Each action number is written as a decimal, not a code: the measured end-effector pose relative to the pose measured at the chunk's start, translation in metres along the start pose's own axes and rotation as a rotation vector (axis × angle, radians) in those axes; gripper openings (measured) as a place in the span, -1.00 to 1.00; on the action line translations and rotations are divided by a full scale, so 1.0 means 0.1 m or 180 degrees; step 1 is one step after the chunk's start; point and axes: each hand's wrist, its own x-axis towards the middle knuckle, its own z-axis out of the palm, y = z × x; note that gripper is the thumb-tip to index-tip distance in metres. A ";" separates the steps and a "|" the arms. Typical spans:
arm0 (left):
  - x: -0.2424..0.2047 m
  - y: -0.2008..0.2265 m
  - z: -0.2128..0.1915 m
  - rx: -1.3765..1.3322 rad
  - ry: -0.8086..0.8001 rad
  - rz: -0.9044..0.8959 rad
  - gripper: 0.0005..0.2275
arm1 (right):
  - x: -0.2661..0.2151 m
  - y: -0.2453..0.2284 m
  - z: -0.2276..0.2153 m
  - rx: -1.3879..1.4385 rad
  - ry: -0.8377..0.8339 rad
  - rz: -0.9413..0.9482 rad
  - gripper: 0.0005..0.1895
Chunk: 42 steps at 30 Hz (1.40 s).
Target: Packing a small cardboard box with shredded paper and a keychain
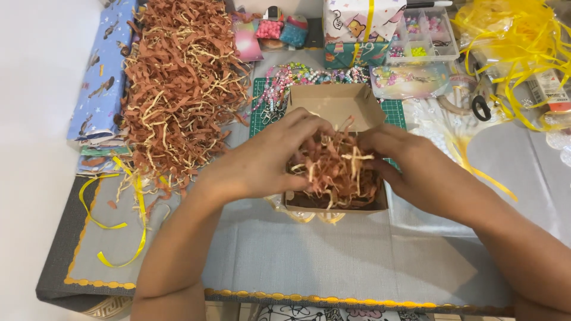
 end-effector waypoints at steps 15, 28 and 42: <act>0.05 -0.16 0.19 0.0781 -0.0709 0.0046 -0.79 | -0.13 -0.35 0.01 -0.0696 -0.0422 -0.0360 -0.91; 0.15 -0.30 0.40 0.1711 0.0106 0.0241 -0.87 | 0.00 -0.01 -0.54 -0.0928 0.0337 -0.0607 -0.81; 0.11 -0.66 0.57 0.0411 0.2483 -0.0057 -0.45 | -0.05 1.57 -1.05 -0.1512 0.0806 0.1327 -0.67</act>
